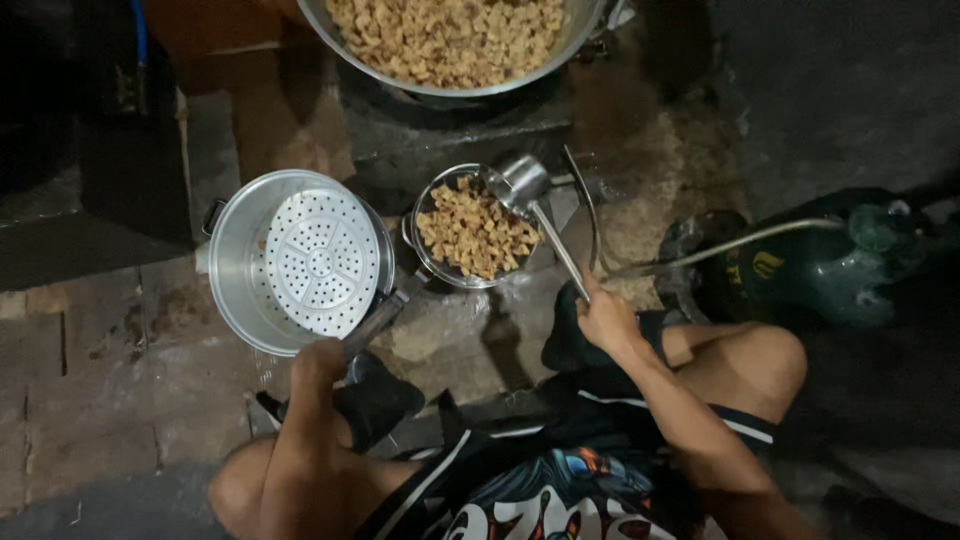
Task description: The person scoops fried snacks from a large wok using a metal ladle and transfers them into a handheld strainer. They then pour the snacks from the strainer into a plastic-lined container held between their legs and use a small ladle to scoop oil.
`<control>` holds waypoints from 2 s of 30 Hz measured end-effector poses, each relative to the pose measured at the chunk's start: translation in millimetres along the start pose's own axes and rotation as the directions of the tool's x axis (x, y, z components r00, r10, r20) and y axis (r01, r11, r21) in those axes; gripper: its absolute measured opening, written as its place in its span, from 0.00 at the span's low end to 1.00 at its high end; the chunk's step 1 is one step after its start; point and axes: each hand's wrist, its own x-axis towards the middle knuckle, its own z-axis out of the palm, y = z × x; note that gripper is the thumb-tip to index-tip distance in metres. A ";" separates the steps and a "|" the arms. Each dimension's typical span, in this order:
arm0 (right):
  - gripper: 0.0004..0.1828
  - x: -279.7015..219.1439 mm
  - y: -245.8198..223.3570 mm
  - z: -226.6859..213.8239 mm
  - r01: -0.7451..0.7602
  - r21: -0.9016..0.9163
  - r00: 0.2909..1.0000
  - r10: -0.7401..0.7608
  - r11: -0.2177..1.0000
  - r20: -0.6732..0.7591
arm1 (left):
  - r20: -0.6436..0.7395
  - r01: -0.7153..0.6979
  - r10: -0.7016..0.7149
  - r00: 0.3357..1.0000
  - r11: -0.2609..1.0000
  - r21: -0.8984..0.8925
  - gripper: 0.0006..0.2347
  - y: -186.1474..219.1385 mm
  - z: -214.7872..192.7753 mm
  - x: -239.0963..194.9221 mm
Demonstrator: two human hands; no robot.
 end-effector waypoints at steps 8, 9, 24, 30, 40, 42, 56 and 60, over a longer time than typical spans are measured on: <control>0.35 -13.8 11.8 -5.8 -0.044 0.073 0.999 0.045 0.996 0.001 | -0.058 -0.008 0.006 0.998 0.999 -0.033 0.12 0.7 2.8 -9.8; 0.35 -8.8 10.9 -8.4 -0.047 0.115 0.999 0.048 0.992 -0.002 | -0.057 -0.015 0.013 0.998 0.999 -0.034 0.12 1.8 -4.0 -6.7; 0.27 -18.1 44.4 11.9 -0.570 0.758 0.815 0.102 0.317 0.570 | 0.029 -0.015 0.015 0.999 1.000 -0.005 0.13 10.7 -5.1 -16.0; 0.28 -43.2 55.1 -52.9 -0.765 0.580 0.642 -0.406 -0.281 0.650 | 0.090 0.101 -0.095 0.991 0.993 -0.069 0.14 27.8 -27.5 -47.5; 0.23 109.8 8.8 -162.1 -0.503 0.860 0.813 -0.385 -0.083 0.438 | -0.047 -0.023 0.020 0.999 0.997 -0.075 0.12 13.7 4.8 -29.2; 0.16 191.7 -13.8 -162.8 -0.369 0.889 0.914 -0.069 0.272 0.401 | 0.034 0.006 -0.004 0.999 0.998 -0.056 0.12 14.4 8.2 -21.7; 0.33 416.4 -88.0 -134.3 -0.121 -0.495 0.979 0.021 0.860 -0.203 | 0.118 -0.057 0.070 0.991 0.993 -0.108 0.17 16.5 -10.7 -20.6; 0.19 381.2 -100.2 -144.0 -0.008 -0.516 0.999 0.030 0.856 0.035 | 0.032 -0.118 0.122 0.992 0.988 -0.100 0.16 22.1 -15.8 -33.4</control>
